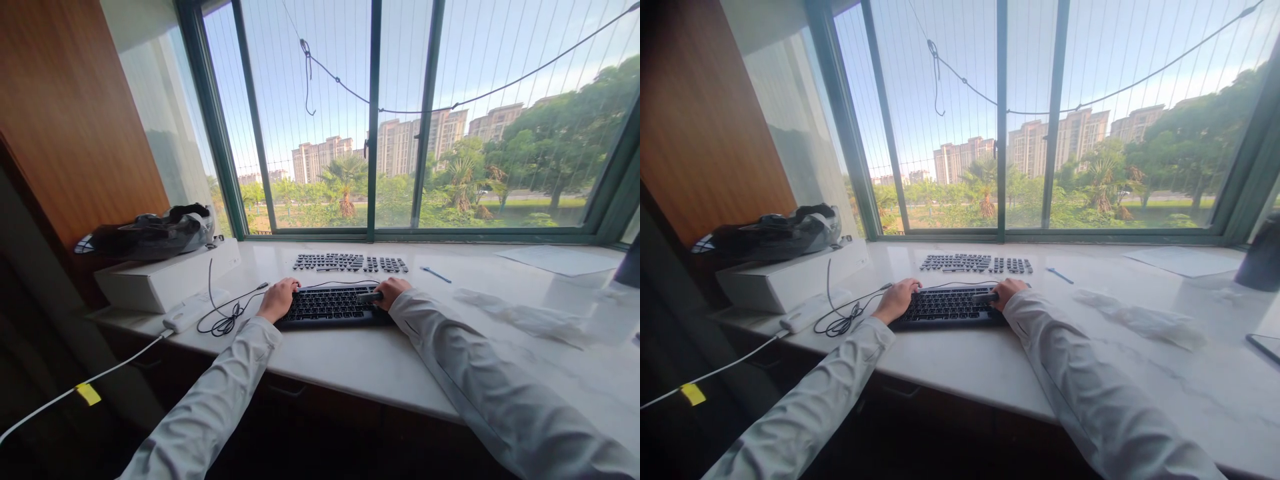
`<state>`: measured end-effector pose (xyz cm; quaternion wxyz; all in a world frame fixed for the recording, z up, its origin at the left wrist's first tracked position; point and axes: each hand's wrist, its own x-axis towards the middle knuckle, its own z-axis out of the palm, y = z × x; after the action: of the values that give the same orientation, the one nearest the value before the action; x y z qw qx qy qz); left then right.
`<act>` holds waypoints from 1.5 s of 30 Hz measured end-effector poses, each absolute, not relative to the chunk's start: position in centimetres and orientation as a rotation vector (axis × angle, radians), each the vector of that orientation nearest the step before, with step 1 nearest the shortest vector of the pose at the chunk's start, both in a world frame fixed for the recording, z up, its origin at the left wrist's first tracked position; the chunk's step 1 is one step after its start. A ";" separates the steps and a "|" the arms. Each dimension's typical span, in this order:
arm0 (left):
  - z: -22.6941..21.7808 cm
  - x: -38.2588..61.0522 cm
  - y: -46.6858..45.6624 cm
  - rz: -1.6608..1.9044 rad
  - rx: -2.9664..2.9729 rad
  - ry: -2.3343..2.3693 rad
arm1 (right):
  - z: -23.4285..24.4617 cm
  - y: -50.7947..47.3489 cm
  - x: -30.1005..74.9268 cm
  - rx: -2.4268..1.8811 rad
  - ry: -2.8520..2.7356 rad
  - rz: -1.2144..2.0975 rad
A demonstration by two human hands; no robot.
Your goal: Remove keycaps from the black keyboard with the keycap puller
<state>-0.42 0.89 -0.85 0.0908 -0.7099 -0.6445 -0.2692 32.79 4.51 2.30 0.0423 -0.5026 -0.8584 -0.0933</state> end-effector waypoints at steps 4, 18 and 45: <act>-0.9 -0.3 0.9 -0.820 -2.120 -1.924 | 2.5 4.3 32.5 -1.582 -2.584 -0.308; -1.0 -0.6 1.1 -0.830 -2.145 -1.888 | 3.0 1.3 28.4 -1.433 -2.668 -0.347; 0.5 0.0 -0.1 -0.894 -2.063 -1.732 | 3.5 2.3 30.6 -1.533 -2.601 -0.288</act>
<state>0.01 -0.12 0.52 0.1513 -0.7186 -0.6031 -0.3113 30.61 2.32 3.53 0.0542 -0.5048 -0.8563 -0.0949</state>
